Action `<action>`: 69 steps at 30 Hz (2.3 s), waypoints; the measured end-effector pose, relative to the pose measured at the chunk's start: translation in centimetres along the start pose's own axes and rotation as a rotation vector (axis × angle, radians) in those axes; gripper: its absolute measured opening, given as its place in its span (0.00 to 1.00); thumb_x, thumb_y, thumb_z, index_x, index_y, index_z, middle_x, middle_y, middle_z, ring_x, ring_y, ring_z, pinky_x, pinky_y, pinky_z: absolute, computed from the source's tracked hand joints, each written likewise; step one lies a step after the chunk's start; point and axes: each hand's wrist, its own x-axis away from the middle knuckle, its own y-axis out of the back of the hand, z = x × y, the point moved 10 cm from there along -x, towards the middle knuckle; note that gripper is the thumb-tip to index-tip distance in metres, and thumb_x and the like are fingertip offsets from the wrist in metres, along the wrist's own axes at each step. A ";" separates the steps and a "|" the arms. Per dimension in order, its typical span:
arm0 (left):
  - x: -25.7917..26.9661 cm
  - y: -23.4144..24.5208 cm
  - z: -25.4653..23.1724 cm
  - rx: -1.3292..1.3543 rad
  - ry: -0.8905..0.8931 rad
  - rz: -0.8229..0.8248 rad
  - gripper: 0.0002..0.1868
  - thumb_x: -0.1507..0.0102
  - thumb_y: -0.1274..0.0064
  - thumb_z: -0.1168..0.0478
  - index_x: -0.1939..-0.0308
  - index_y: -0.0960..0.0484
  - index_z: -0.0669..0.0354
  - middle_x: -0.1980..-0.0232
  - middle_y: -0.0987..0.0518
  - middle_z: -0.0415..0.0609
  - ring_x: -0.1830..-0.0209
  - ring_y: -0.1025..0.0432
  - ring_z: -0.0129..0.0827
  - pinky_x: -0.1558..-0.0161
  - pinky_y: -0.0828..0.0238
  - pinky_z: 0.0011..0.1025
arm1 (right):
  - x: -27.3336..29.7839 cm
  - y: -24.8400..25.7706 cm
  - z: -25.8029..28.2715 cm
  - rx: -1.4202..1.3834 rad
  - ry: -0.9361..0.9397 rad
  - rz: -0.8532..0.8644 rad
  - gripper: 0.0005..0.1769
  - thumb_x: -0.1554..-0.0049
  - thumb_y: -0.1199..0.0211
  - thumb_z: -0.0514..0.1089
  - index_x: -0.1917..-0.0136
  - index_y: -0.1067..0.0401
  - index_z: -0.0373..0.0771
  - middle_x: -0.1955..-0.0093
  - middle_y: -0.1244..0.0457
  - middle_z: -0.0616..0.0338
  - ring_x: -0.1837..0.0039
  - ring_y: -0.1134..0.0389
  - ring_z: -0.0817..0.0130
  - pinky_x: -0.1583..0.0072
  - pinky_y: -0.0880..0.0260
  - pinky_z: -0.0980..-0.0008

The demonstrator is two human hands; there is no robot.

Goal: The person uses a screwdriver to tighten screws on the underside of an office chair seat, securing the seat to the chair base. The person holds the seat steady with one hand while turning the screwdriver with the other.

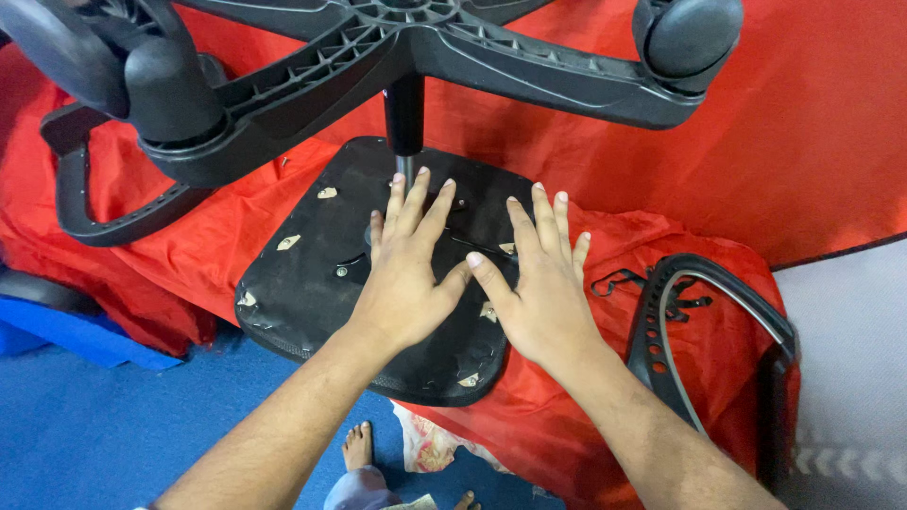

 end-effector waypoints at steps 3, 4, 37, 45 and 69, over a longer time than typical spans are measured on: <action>-0.4 -0.1 0.4 -0.025 -0.021 0.005 0.46 0.45 0.36 0.59 0.25 0.39 0.56 0.18 0.52 0.61 0.17 0.65 0.60 0.27 0.68 0.67 | -0.4 -0.5 -0.1 0.024 -0.025 0.009 0.47 0.40 0.45 0.67 0.21 0.47 0.34 0.14 0.65 0.41 0.14 0.73 0.42 0.24 0.75 0.29; -0.6 -0.1 0.6 -0.021 -0.018 0.008 0.46 0.46 0.36 0.59 0.25 0.39 0.56 0.18 0.52 0.61 0.17 0.65 0.61 0.27 0.68 0.67 | -0.7 -0.5 -0.2 0.029 -0.029 0.006 0.47 0.40 0.45 0.67 0.21 0.47 0.34 0.14 0.65 0.41 0.14 0.73 0.43 0.24 0.75 0.29; -1.3 -2.5 1.7 0.006 -0.001 0.146 0.47 0.47 0.39 0.64 0.24 0.41 0.55 0.18 0.52 0.58 0.16 0.66 0.54 0.26 0.71 0.65 | -0.9 -3.5 -1.6 0.122 -0.099 0.058 0.46 0.40 0.45 0.67 0.22 0.46 0.34 0.15 0.64 0.41 0.15 0.72 0.44 0.26 0.75 0.27; -1.0 -4.3 2.3 -0.003 -0.006 0.172 0.48 0.47 0.38 0.63 0.24 0.42 0.55 0.19 0.51 0.58 0.17 0.66 0.54 0.26 0.70 0.66 | 0.0 -4.5 -3.3 0.143 -0.137 0.074 0.45 0.41 0.44 0.66 0.23 0.45 0.34 0.16 0.63 0.41 0.15 0.70 0.42 0.26 0.73 0.26; 0.9 -12.1 9.8 0.211 0.435 0.372 0.22 0.42 0.42 0.61 0.43 0.18 0.59 0.46 0.15 0.49 0.46 0.20 0.39 0.43 0.27 0.32 | 9.2 -14.3 -27.8 0.025 -0.576 0.194 0.18 0.50 0.30 0.48 0.50 0.24 0.36 0.47 0.32 0.48 0.42 0.29 0.51 0.40 0.30 0.57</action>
